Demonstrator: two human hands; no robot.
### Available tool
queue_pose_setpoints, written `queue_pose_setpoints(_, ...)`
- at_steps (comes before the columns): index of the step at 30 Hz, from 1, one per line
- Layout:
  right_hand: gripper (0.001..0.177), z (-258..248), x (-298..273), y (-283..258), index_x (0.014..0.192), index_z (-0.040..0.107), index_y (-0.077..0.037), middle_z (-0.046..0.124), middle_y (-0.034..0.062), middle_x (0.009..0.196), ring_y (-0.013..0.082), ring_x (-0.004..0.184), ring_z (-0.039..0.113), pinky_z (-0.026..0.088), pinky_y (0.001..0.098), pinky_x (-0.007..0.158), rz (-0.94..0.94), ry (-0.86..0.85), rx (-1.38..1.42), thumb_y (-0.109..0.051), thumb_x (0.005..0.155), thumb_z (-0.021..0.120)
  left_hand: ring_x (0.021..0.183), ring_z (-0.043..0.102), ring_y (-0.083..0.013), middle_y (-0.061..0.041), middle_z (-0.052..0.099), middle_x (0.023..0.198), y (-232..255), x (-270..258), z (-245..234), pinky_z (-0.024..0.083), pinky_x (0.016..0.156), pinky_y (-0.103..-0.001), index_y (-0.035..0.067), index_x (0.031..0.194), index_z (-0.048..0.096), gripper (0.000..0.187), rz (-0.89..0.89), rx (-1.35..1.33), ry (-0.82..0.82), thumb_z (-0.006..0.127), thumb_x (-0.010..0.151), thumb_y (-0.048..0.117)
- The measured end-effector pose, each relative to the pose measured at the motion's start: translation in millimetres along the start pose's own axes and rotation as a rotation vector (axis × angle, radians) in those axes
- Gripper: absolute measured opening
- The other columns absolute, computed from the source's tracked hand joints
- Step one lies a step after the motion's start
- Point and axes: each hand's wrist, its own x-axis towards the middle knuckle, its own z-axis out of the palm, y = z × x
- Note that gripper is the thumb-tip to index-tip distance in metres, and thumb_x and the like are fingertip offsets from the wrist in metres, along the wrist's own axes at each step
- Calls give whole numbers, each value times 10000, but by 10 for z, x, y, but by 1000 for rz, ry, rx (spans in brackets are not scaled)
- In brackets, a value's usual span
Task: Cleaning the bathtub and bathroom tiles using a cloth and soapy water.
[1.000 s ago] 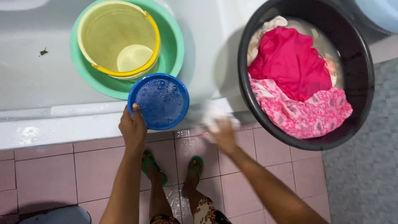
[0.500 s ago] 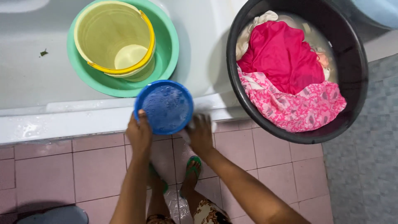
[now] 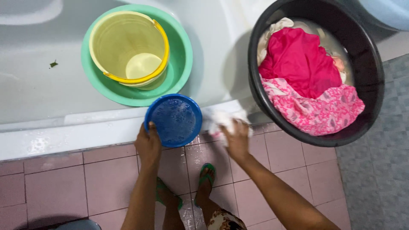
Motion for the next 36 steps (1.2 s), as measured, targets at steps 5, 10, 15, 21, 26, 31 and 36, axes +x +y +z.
queue_pose_setpoints(5, 731, -321, 520, -430, 1400, 586, -286, 454, 239, 1467, 434, 1377, 379, 280, 636, 1130, 23, -147, -19, -326, 714, 834, 695, 643, -265, -151, 673, 767, -53, 61, -42, 499, 647, -424, 26, 1169, 694, 507, 71, -49, -40, 448, 1072, 458)
queue_pose_setpoints(10, 647, -125, 908, -237, 1448, 561, -229, 468, 293, 1419, 467, 1305, 395, 272, 655, 1066, 368, -54, -30, -385, 851, 754, 717, 671, -276, -176, 699, 810, -135, 173, -167, 510, 660, -438, 33, 1182, 679, 476, 62, 18, -82, 452, 1084, 440)
queue_pose_setpoints(15, 444, 191, 922, -875, 1325, 670, -187, 564, 229, 1334, 390, 1253, 489, 330, 620, 1067, -66, 81, -96, -315, 899, 682, 767, 656, -307, -189, 709, 867, -256, 248, -311, 507, 714, -450, 16, 1155, 677, 459, 52, -32, -63, 475, 1069, 419)
queue_pose_setpoints(21, 670, 189, 566, -840, 1346, 664, -211, 566, 186, 1337, 369, 1283, 493, 341, 589, 1056, -178, -54, 33, -336, 696, 771, 808, 685, -368, -223, 704, 875, -474, 388, -554, 512, 742, -477, 15, 1108, 689, 462, -18, 9, -72, 473, 1078, 423)
queue_pose_setpoints(26, 567, -223, 730, -553, 1264, 635, -179, 614, 213, 1264, 376, 1204, 563, 415, 557, 977, 23, -101, -51, -480, 812, 797, 843, 683, -421, -244, 709, 910, -669, 517, -711, 507, 745, -497, 19, 1119, 692, 414, 127, 87, 17, 509, 1068, 387)
queue_pose_setpoints(31, 668, -276, 895, -921, 1301, 631, -185, 612, 239, 1287, 395, 1165, 579, 441, 535, 891, 178, -134, -175, -464, 726, 825, 799, 741, -403, -242, 724, 869, -636, 506, -583, 547, 730, -487, 45, 1114, 690, 317, 22, -58, -39, 545, 1023, 311)
queue_pose_setpoints(36, 496, -689, 1112, -1455, 1220, 666, -218, 659, 154, 1163, 339, 1116, 631, 493, 509, 882, 24, -194, 46, -423, 797, 826, 886, 751, -388, -221, 752, 965, -570, 475, -612, 565, 786, -473, 54, 1201, 673, 336, 99, -44, 80, 622, 953, 275)
